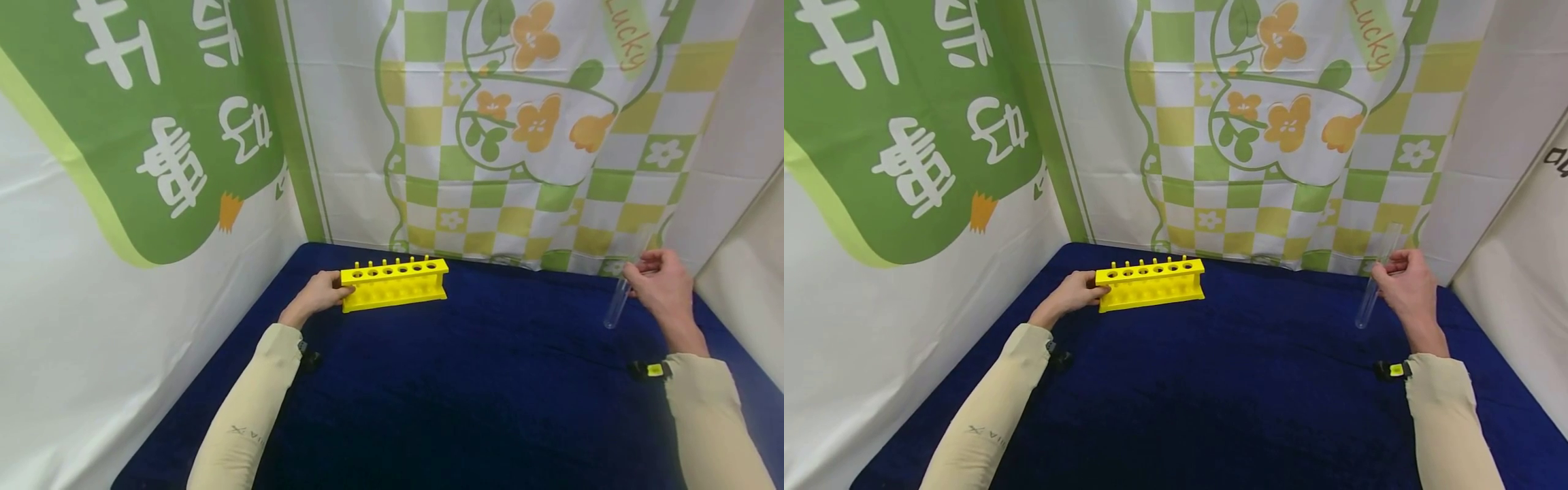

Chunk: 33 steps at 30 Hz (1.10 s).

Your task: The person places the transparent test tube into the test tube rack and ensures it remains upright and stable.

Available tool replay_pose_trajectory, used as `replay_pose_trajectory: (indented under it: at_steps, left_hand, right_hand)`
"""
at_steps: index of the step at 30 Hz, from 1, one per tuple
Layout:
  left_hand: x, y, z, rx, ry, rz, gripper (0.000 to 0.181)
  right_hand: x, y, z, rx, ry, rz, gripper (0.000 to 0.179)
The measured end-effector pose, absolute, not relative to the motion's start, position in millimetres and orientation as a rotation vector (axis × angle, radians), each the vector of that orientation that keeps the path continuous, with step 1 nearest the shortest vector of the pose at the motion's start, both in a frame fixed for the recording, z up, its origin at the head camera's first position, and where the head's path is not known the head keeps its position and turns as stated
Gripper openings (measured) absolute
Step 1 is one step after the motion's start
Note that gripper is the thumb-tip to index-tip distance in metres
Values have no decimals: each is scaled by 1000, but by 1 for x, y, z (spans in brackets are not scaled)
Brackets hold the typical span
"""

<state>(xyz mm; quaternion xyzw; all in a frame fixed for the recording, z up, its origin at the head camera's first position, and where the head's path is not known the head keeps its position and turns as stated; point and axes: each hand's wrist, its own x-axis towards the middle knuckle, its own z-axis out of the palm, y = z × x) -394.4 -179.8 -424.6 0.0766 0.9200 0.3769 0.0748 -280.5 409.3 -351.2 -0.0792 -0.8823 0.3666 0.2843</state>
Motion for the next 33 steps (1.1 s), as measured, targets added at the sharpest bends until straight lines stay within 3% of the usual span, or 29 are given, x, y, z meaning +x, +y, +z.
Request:
replay_pose_trajectory:
  at_steps: [33]
  left_hand:
    - [-390,-170,-420,295,2786,1081,33]
  right_hand:
    - [-281,404,-350,-191,-2385,961,47]
